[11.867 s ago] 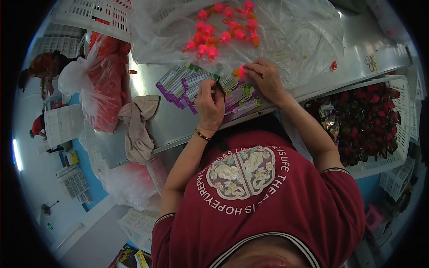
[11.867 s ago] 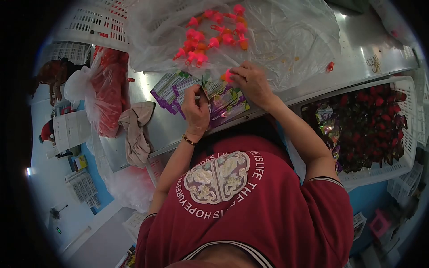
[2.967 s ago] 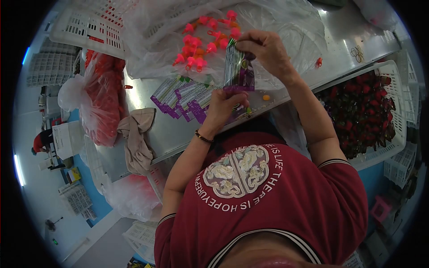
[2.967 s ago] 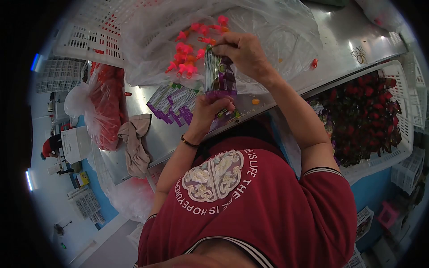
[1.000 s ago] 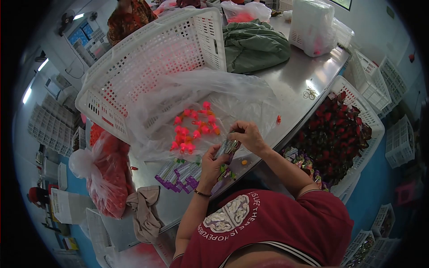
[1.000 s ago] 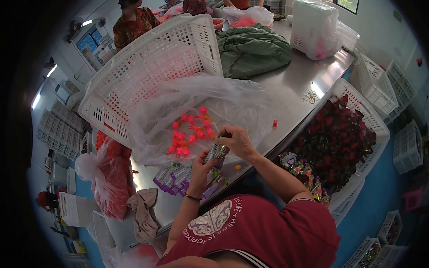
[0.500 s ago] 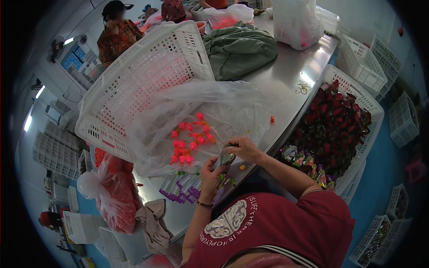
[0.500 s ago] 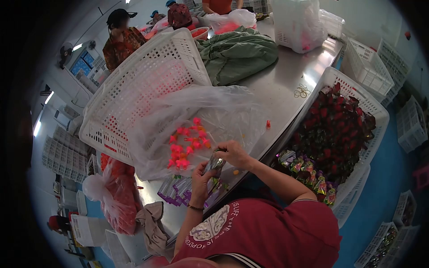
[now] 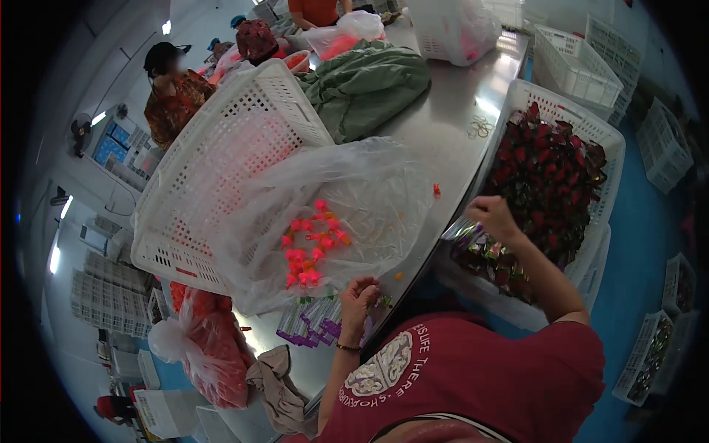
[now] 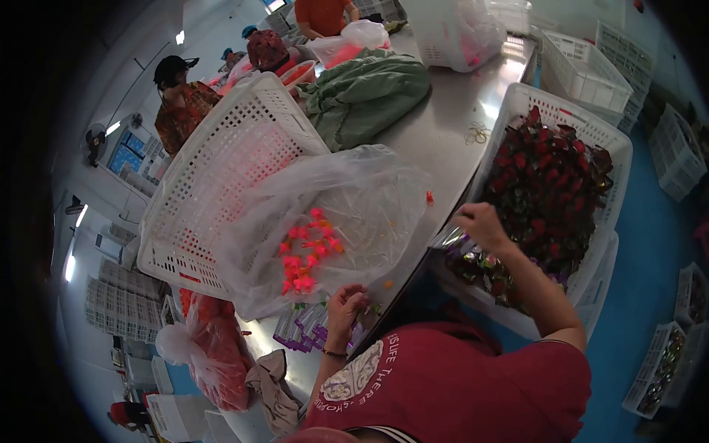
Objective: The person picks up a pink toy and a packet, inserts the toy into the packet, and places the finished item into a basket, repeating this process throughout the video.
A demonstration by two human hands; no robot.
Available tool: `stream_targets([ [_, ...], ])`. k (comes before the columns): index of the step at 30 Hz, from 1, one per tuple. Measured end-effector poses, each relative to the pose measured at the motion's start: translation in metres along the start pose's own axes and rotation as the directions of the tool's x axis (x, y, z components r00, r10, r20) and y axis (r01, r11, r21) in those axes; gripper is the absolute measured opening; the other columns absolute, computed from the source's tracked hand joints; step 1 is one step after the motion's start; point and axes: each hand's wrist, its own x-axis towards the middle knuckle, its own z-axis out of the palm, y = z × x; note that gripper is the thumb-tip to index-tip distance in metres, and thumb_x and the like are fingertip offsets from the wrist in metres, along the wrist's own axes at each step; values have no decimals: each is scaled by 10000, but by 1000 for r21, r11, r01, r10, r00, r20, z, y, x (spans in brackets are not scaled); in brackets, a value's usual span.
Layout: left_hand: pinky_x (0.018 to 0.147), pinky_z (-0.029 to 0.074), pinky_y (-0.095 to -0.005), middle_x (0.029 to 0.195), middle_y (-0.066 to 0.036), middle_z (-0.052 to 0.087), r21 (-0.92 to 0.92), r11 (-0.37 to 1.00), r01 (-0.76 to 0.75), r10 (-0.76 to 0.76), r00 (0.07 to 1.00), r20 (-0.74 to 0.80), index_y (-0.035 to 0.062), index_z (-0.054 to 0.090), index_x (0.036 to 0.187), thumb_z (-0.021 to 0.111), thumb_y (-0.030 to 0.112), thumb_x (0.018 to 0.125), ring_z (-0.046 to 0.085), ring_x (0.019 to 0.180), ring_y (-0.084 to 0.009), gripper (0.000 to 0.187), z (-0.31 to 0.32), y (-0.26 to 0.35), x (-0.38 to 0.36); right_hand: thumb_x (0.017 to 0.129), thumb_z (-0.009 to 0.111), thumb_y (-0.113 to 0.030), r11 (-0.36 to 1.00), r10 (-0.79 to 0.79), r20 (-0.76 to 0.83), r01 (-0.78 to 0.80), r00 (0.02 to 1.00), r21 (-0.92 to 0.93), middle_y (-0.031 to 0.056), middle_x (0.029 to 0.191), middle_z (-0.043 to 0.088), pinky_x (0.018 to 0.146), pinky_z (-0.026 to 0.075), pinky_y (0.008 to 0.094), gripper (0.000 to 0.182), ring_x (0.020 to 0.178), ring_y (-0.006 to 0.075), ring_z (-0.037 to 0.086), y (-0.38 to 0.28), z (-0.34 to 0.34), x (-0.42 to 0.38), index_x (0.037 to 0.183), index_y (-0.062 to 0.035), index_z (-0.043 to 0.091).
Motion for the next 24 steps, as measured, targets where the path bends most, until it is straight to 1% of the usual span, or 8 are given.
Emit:
stream_targets([
  [2, 657, 494, -230, 893, -77, 663, 58, 998, -15, 12, 999, 41, -10, 601, 1078, 603, 46, 867, 608, 708, -105, 219, -9, -7, 3, 746, 629, -131, 984, -82, -162, 54, 983, -169, 132, 699, 671, 613, 499, 305, 172, 641, 163, 651, 29, -49, -8, 825, 1, 705],
  [4, 670, 506, -241, 888, -81, 664, 47, 998, -44, 43, 999, 20, -8, 603, 1072, 580, 29, 874, 618, 722, -119, 203, -11, -9, 2, 729, 625, -154, 962, 5, -263, -76, 965, -262, 142, 712, 671, 634, 511, 309, 176, 673, 186, 672, 61, -98, -22, 806, -17, 705],
  [6, 706, 521, -254, 925, -85, 661, 7, 999, -46, 46, 999, 22, -8, 600, 1074, 577, 16, 878, 631, 762, -135, 199, -7, -7, -2, 732, 599, -168, 875, 41, -344, -200, 938, -441, 159, 772, 673, 666, 524, 380, 179, 753, 299, 672, 83, -138, -47, 801, -41, 704],
  [9, 784, 534, -268, 1005, -94, 653, -68, 995, -72, 73, 997, 12, -10, 595, 1085, 575, 11, 895, 644, 854, -155, 191, -15, -18, -4, 739, 610, -161, 699, 113, -403, -361, 908, -617, 153, 801, 674, 670, 522, 432, 166, 797, 327, 658, 121, -164, -99, 845, -58, 685],
  [11, 803, 522, -258, 1021, -92, 648, -42, 998, -41, 41, 999, -1, -11, 593, 1083, 576, 16, 898, 634, 878, -148, 187, -9, -11, -14, 793, 598, -149, 402, 36, -477, -450, 878, -798, 163, 759, 648, 614, 513, 413, 121, 736, 330, 647, 125, -157, -123, 828, -35, 615],
  [18, 810, 513, -241, 1046, -90, 644, -23, 995, -95, 94, 995, -36, -14, 583, 1094, 578, 33, 908, 624, 903, -138, 192, -12, -11, -16, 706, 607, -100, 230, -37, -136, -124, 990, -965, 105, 759, 592, 627, 514, 399, 65, 766, 276, 602, 190, -90, -214, 751, -83, 563],
  [22, 752, 502, -215, 1020, -66, 643, 40, 993, -111, 115, 988, -99, -3, 593, 1077, 577, 37, 912, 612, 849, -105, 171, -12, -11, -20, 705, 610, -105, 311, -67, -42, -19, 997, -950, 106, 799, 583, 653, 508, 401, 70, 798, 279, 591, 203, -91, -228, 758, -85, 569],
  [24, 739, 491, -205, 1000, -50, 640, 39, 992, -122, 126, 981, -145, 4, 598, 1069, 578, 34, 910, 603, 834, -91, 163, -11, -12, -21, 679, 633, -111, 342, -24, -102, -87, 995, -936, 110, 812, 583, 677, 503, 415, 129, 809, 301, 590, 206, -102, -223, 791, -78, 579],
])
